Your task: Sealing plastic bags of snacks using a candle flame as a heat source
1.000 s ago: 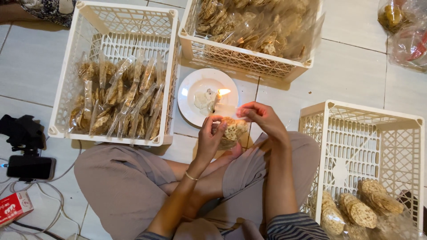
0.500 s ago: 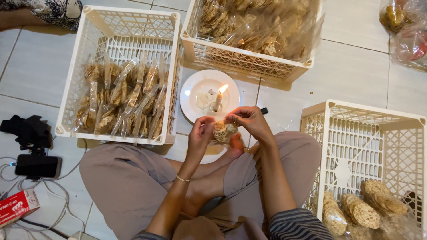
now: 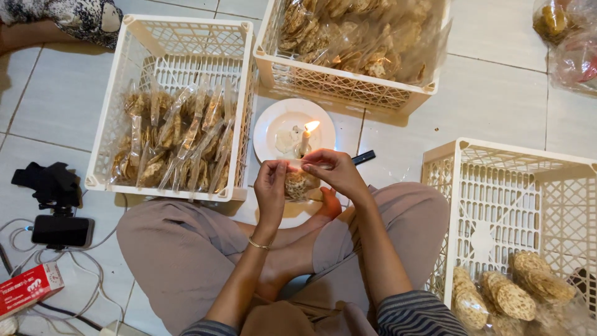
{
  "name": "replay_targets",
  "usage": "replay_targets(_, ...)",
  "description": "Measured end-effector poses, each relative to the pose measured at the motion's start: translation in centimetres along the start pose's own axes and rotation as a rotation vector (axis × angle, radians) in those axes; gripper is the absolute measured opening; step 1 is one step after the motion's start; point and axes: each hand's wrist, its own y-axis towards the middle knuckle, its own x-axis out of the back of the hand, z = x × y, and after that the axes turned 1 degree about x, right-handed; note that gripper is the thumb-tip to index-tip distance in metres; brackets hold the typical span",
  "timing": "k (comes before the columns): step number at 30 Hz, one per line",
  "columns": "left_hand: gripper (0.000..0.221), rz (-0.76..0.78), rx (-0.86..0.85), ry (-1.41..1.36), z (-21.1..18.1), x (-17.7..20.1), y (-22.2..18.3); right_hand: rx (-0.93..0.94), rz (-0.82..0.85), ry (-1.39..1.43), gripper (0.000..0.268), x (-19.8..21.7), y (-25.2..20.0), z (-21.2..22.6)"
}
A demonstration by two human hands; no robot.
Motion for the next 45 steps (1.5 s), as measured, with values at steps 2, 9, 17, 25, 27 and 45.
replay_targets(2, 0.016, 0.001, 0.001, 0.0, 0.0, -0.4, -0.3, -0.001, -0.007, -0.014, 0.017, -0.1, -0.1, -1.0)
replay_targets(9, 0.017, -0.02, -0.027, 0.069, 0.3, -0.8, -1.1, 0.127, -0.01, -0.16, 0.022, 0.4, -0.5, -0.3)
replay_targets(17, 0.017, 0.018, -0.074, 0.089, 1.0, -0.4, -1.3, 0.246, -0.044, -0.255, 0.015, -0.7, -0.9, -0.2)
replay_targets(25, 0.018, 0.054, -0.108, 0.147, 1.9, 0.1, -1.3, 0.357, -0.029, -0.267, 0.013, -1.4, -1.6, 0.7)
replay_targets(27, 0.018, 0.048, -0.108, 0.135, 2.5, 0.3, -1.2, 0.387, -0.031, -0.29, 0.008, -1.6, -1.5, 0.4)
replay_targets(45, 0.018, 0.089, -0.109, 0.184, 0.9, 1.2, -1.6, 0.491, -0.048, -0.316, 0.013, -3.4, -1.2, 0.2)
